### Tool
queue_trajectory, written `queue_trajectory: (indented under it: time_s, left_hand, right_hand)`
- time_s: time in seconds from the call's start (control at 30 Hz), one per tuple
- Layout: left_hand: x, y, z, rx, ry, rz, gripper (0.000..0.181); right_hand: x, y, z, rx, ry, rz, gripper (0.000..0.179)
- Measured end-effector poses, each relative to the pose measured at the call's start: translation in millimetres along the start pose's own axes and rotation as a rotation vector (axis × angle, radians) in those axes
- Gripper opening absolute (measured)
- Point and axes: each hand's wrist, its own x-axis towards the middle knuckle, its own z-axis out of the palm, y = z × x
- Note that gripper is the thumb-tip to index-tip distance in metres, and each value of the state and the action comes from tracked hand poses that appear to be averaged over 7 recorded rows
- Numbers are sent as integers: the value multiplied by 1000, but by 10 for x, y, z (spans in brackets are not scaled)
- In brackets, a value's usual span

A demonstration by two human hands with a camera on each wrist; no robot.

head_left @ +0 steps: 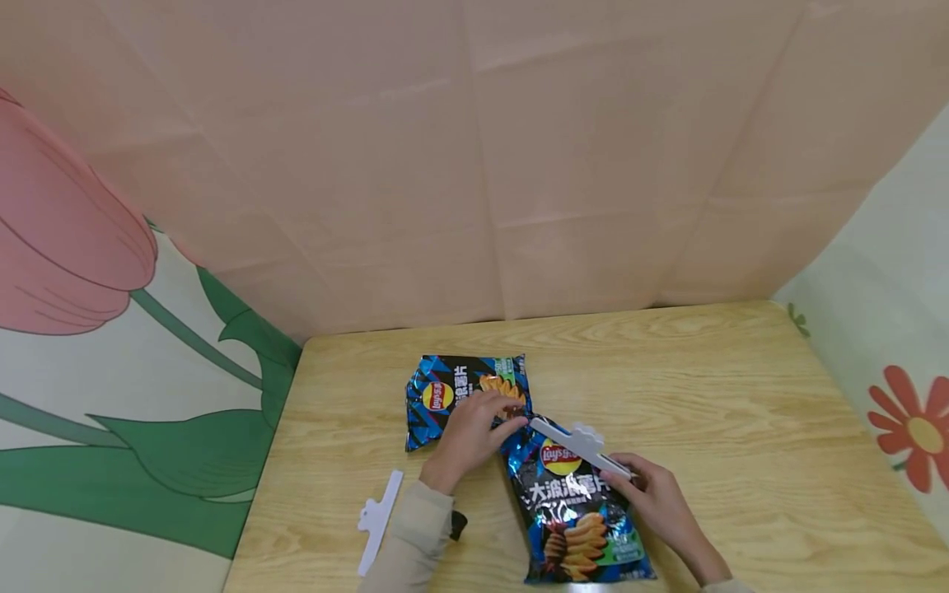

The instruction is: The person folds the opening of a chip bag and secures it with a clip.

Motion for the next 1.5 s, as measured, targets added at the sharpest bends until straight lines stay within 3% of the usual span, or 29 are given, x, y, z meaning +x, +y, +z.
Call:
queue_trajectory:
  time_s: [0.23, 0.43, 0.9, 1.07, 1.3, 1.5]
  left_hand:
    - [-42, -53, -28, -7, 14, -56, 42]
    - [-90, -111, -22, -40, 44, -109, 40]
    - [-251, -269, 27, -110, 128, -163, 40]
    - [-305, -310, 46, -129, 140, -203, 36]
    - [-362, -365, 91, -133, 209, -190, 31]
    - [-418, -390, 88, -127, 213, -232, 34]
  right_hand:
    - [5, 32, -62, -19, 24, 2, 37]
    - [27, 76, -129, -29, 55, -49, 34]
    - [110, 187, -256, -18, 133, -137, 31]
    - [156, 213, -311, -36, 142, -131, 33]
    - [196, 252, -356, -59, 153, -109, 35]
    - [219, 271, -392, -50, 176, -113, 35]
